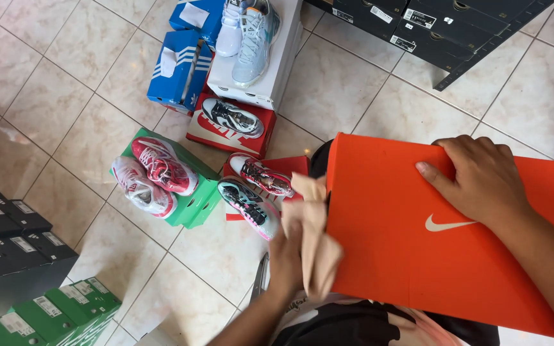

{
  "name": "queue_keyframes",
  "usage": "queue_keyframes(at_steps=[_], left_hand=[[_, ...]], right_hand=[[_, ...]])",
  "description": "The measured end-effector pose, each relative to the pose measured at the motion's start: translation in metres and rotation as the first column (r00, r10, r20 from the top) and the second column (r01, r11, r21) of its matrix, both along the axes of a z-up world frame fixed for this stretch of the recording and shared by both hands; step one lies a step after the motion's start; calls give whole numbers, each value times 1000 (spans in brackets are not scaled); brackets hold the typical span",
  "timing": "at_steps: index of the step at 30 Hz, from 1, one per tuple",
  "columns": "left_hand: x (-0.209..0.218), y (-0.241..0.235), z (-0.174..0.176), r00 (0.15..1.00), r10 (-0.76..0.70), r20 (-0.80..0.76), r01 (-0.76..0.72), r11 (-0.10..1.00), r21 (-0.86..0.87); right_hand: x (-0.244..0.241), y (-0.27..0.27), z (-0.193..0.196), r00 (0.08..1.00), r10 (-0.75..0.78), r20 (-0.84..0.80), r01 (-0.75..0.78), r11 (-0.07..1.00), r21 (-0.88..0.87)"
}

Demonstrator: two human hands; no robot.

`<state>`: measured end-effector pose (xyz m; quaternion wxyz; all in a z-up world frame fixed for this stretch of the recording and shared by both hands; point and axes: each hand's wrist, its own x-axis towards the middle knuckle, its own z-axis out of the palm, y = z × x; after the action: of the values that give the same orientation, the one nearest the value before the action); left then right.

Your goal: Cleaning and inspecting shoeboxes with a cloth

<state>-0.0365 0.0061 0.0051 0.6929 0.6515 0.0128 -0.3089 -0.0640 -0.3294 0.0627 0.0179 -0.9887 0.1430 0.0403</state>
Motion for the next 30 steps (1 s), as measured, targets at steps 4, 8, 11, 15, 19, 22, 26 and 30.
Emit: queue_keyframes(at_steps=[4, 8, 11, 15, 19, 22, 26, 30], left_hand=[[55, -37, 67, 837, 41, 545, 54, 986, -157], [82, -89, 122, 272, -412, 869, 426, 862, 276], [66, -112, 72, -86, -703, 706, 421, 616, 666], [67, -101, 80, 77, -543, 836, 266, 819, 508], [72, -94, 42, 524, -557, 644, 158, 807, 569], [66, -95, 35, 607, -539, 583, 223, 820, 526], [64, -100, 42, 577, -577, 579, 190, 784, 591], [66, -91, 61, 653, -649, 391, 347, 715, 608]], right_hand=[[7, 3, 2, 999, 0, 35, -3, 997, 72], [3, 4, 5, 926, 64, 372, -166, 954, 250], [-3, 19, 39, 618, 57, 784, -414, 871, 263], [-17, 21, 16, 585, 288, 759, -561, 819, 122], [-18, 31, -1, 749, 612, 253, -645, 760, 71], [-15, 9, -9, 840, 510, 184, -527, 848, 58], [7, -8, 8, 983, 173, 67, -181, 972, 148], [20, 12, -6, 909, 357, 214, -371, 928, 30]])
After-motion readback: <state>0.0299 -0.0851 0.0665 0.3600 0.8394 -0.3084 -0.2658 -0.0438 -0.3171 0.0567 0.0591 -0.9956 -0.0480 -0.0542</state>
